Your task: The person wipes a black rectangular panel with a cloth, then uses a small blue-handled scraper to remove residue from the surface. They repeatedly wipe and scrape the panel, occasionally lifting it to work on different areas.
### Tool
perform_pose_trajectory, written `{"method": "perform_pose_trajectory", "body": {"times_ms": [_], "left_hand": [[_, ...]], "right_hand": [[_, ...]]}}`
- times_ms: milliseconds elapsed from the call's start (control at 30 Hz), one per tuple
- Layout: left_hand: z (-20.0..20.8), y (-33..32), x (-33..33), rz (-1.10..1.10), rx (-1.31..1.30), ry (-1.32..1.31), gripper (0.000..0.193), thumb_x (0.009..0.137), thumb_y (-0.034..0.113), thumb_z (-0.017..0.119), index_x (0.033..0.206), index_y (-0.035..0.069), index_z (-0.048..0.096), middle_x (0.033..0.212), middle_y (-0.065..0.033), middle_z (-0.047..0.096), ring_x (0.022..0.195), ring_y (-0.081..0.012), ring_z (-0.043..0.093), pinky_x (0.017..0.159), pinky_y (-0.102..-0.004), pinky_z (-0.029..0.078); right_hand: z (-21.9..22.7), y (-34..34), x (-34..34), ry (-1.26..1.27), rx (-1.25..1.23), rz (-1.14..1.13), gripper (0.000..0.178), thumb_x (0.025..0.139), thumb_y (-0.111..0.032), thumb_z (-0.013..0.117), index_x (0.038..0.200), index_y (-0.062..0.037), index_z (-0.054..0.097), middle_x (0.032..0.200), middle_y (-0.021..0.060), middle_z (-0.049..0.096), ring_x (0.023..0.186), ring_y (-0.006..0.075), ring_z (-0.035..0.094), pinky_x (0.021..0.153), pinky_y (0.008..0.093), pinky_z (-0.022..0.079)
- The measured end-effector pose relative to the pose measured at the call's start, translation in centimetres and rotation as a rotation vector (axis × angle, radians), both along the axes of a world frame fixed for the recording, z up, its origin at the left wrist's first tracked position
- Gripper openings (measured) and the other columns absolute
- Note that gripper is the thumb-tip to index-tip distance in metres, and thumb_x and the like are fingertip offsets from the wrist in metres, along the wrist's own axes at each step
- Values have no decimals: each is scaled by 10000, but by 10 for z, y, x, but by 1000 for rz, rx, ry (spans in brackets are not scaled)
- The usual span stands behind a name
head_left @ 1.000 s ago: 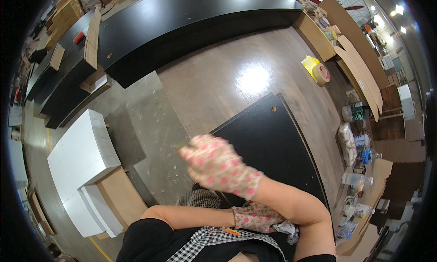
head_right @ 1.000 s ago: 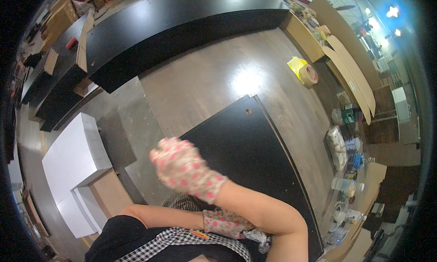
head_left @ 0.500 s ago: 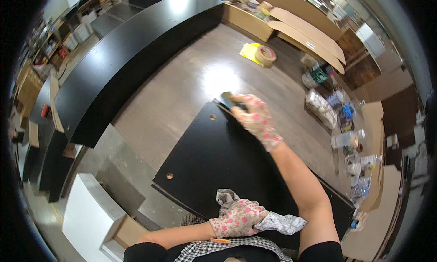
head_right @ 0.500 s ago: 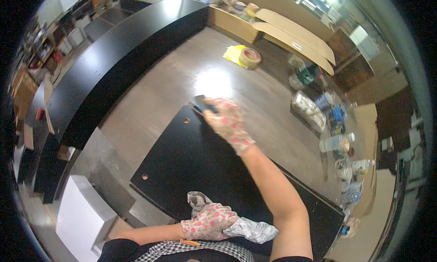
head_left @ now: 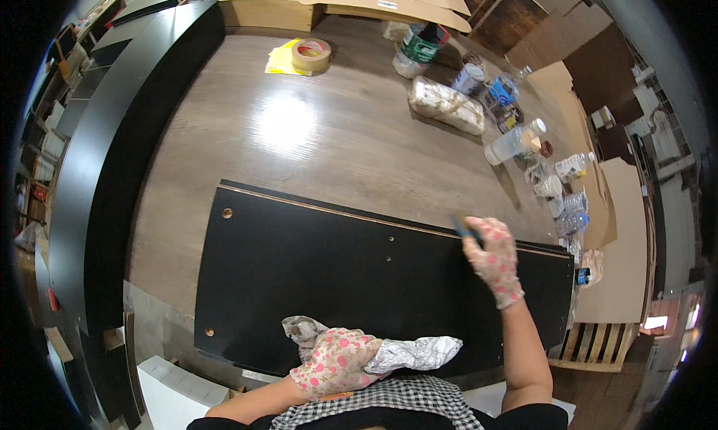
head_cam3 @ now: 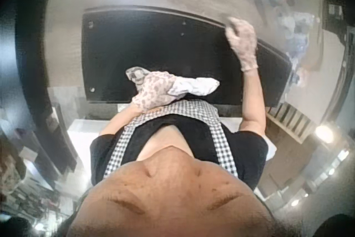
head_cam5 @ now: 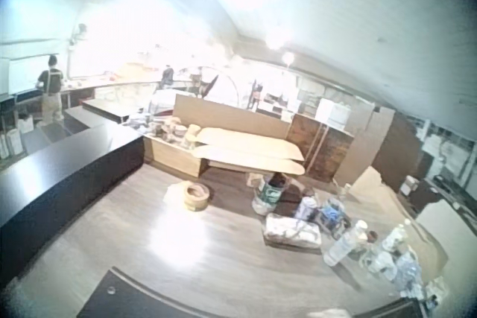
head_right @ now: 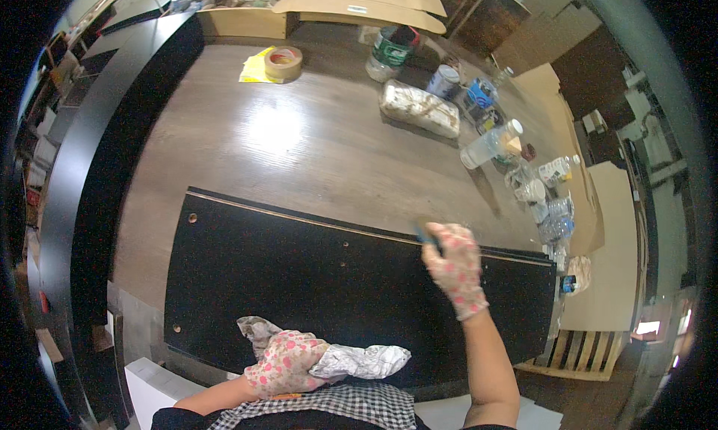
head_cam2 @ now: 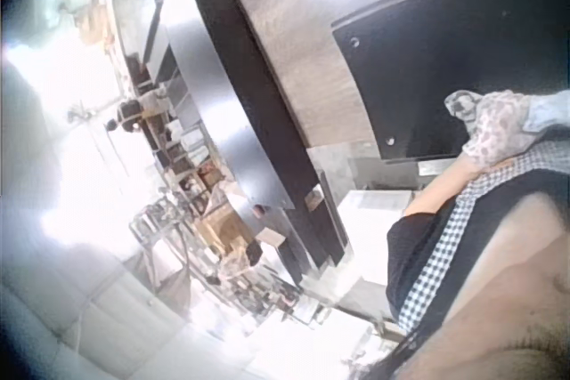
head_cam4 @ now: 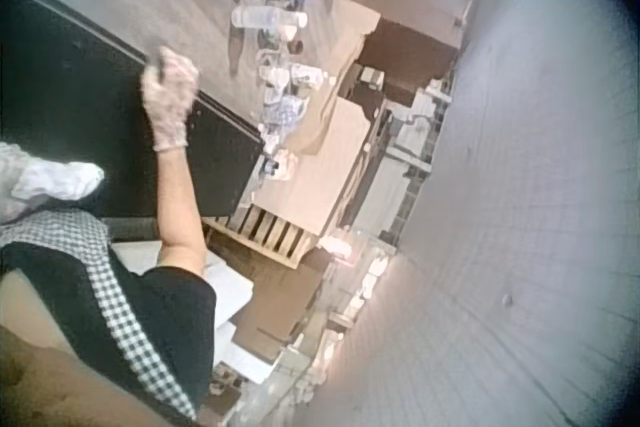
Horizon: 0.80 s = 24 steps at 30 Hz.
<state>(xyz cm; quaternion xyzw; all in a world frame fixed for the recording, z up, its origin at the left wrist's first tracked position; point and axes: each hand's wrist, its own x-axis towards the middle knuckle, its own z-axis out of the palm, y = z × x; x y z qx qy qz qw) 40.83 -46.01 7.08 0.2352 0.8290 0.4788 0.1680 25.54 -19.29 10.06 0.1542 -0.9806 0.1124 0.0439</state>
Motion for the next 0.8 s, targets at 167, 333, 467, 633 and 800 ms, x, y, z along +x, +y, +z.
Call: {"method": "perform_pose_trajectory", "body": {"times_ms": [167,333,467,633,800], "left_hand": [[3,10,-10,-152,-194,-36,313,700,338,723,914,112,695,796,-116,673,774,-306,659,698,-421,513],[14,15,-18,-158,-183,27,361,738,370,714,932,67,691,763,-104,679,716,-280,663,657,-399,520],[17,23,-23,-197,-216,-6,362,734,366,725,928,62,694,766,-105,684,704,-272,666,651,-387,523],[14,64,-33,-281,-284,4,344,758,380,696,915,73,695,748,-102,684,704,-284,665,649,-405,519],[22,105,-42,-279,-270,-68,328,777,383,694,909,83,695,745,-100,682,709,-275,667,642,-403,516]], "right_hand": [[-9,-33,5,264,-150,222,298,771,-110,688,1064,-62,656,949,123,648,911,306,610,823,414,488],[-46,-20,15,134,-267,170,299,753,-132,704,1046,-87,671,981,132,629,938,303,600,835,394,498],[0,77,19,236,249,-129,340,728,-103,694,1059,-108,617,955,82,541,914,270,550,802,378,489],[-25,62,20,251,-68,94,344,736,-156,717,1068,-117,632,976,65,552,954,251,551,838,385,471],[-32,138,29,469,126,167,285,727,-111,708,1003,-60,661,924,122,600,870,301,602,800,408,502]]}}
